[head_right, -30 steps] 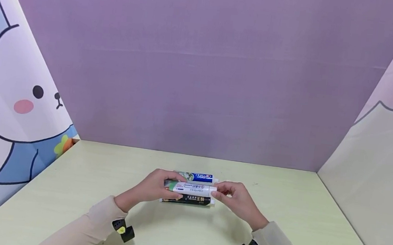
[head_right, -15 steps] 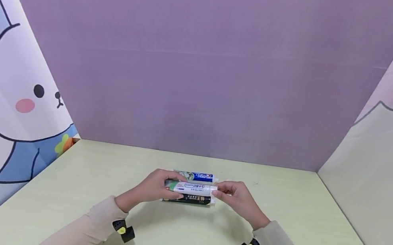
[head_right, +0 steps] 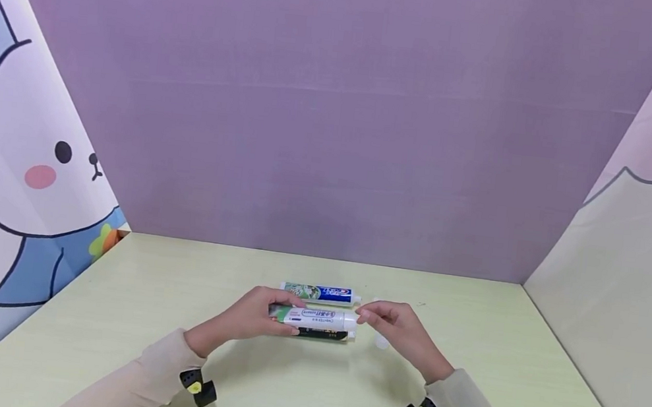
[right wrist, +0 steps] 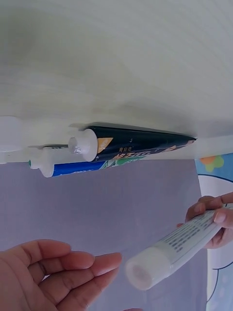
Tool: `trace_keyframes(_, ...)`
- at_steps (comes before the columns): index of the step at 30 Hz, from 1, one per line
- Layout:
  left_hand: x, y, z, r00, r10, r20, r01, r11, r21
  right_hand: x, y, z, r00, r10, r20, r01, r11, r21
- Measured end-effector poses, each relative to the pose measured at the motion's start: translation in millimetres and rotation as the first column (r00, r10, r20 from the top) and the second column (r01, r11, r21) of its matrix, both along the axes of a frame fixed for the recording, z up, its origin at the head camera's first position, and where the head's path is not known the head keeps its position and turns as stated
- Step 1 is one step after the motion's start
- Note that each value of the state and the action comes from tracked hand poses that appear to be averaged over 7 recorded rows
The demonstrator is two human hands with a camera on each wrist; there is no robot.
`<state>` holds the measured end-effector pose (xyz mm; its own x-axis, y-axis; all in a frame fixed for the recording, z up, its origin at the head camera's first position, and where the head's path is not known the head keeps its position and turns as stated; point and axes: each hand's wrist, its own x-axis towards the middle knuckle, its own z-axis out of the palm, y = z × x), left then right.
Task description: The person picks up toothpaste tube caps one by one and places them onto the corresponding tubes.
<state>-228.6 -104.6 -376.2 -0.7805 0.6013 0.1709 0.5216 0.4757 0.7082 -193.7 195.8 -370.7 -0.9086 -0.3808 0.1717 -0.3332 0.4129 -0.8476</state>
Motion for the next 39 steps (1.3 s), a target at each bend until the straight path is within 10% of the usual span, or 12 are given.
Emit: trace_keyframes(39,22.8,-4.4,-19.2,0.973,-0.159,0.168,0.161,0.987,-0.001,9.7,30,-11.1,0.994,-0.112,-0.001,0.112,0.993,0.038)
